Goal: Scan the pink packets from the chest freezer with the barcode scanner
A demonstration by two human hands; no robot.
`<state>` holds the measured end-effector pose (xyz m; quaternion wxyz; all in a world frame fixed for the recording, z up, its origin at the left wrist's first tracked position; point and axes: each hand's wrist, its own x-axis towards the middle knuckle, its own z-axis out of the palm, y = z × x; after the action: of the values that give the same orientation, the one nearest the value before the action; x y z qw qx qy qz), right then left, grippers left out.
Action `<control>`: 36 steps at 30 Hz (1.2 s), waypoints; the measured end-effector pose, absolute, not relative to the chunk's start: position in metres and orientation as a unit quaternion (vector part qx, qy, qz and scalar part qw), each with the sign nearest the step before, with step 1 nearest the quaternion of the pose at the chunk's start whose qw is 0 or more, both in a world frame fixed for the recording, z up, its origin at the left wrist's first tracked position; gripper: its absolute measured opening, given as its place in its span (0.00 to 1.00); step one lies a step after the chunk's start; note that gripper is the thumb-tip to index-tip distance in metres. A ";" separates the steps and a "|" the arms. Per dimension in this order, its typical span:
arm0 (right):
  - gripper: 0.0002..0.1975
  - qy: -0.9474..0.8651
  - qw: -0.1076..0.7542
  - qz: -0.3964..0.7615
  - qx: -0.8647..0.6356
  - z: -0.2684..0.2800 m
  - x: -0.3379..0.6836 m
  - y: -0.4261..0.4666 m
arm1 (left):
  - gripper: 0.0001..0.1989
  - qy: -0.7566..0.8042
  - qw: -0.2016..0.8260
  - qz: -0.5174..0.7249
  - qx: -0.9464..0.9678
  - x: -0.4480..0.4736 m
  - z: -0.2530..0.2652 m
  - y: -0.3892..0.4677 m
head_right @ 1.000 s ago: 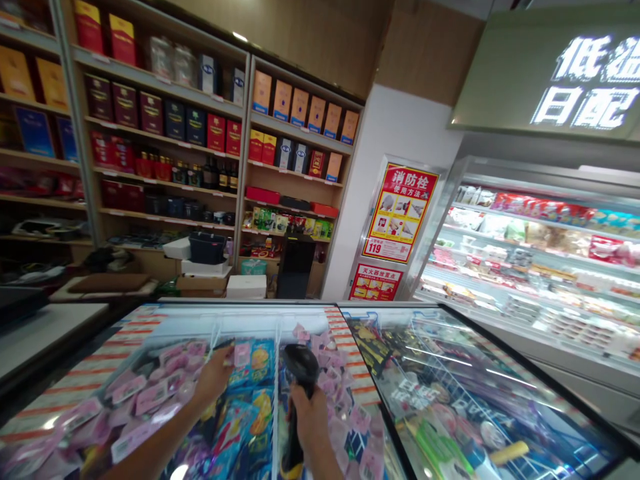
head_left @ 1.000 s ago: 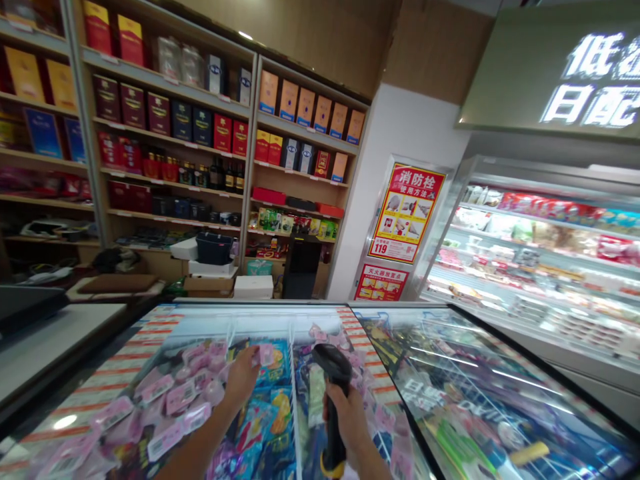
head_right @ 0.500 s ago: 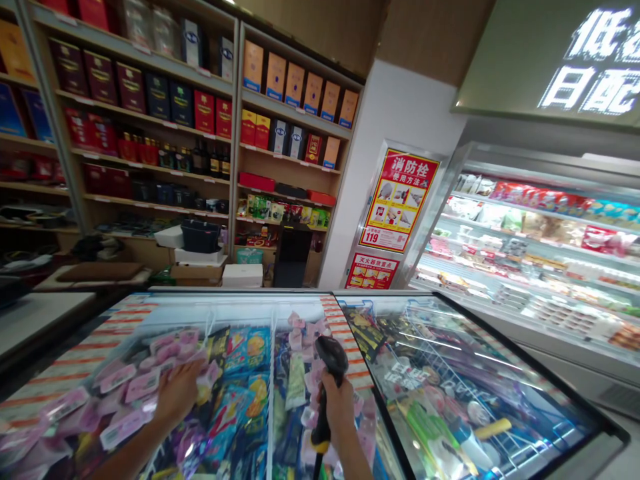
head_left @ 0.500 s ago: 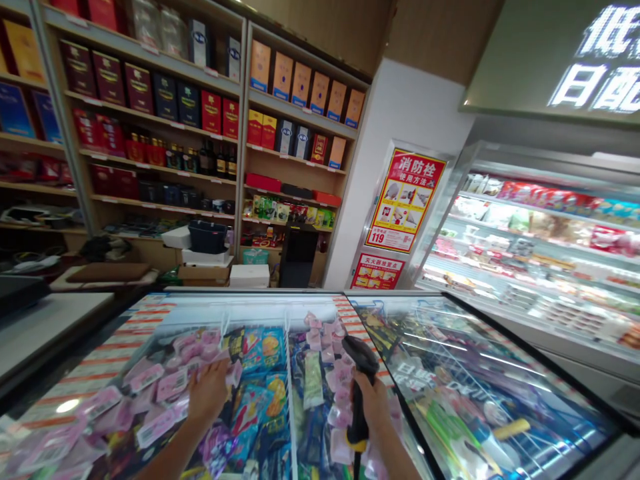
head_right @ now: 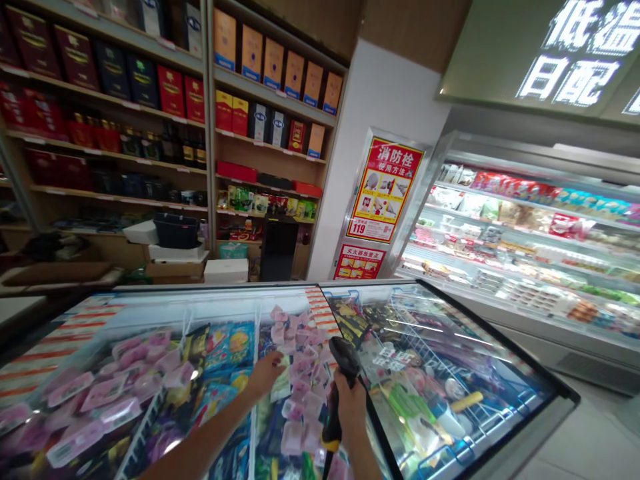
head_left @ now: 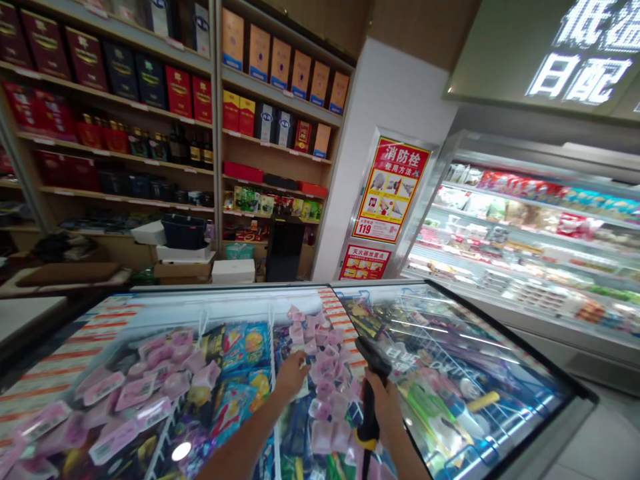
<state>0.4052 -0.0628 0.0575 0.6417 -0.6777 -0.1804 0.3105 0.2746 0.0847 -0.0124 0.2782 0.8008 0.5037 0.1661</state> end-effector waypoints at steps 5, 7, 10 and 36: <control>0.18 -0.194 0.626 0.311 -0.688 0.058 0.408 -0.071 | 0.09 0.525 0.315 0.163 0.774 0.310 -0.012 0.076; 0.17 -0.206 0.621 0.319 -0.686 0.056 0.406 -0.073 | 0.08 0.540 0.317 0.168 0.761 0.310 -0.009 0.080; 0.16 -0.225 0.616 0.333 -0.677 0.055 0.395 -0.072 | 0.07 0.542 0.322 0.178 0.756 0.298 0.002 0.096; 0.10 -0.383 0.567 0.375 -0.626 0.069 0.277 -0.023 | 0.09 0.664 0.252 0.280 0.646 0.135 0.036 0.171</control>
<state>0.2770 -0.0228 0.0690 0.5671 -0.6257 -0.3827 0.3747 0.1348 0.1707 0.0360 0.2523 0.6461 0.6635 0.2803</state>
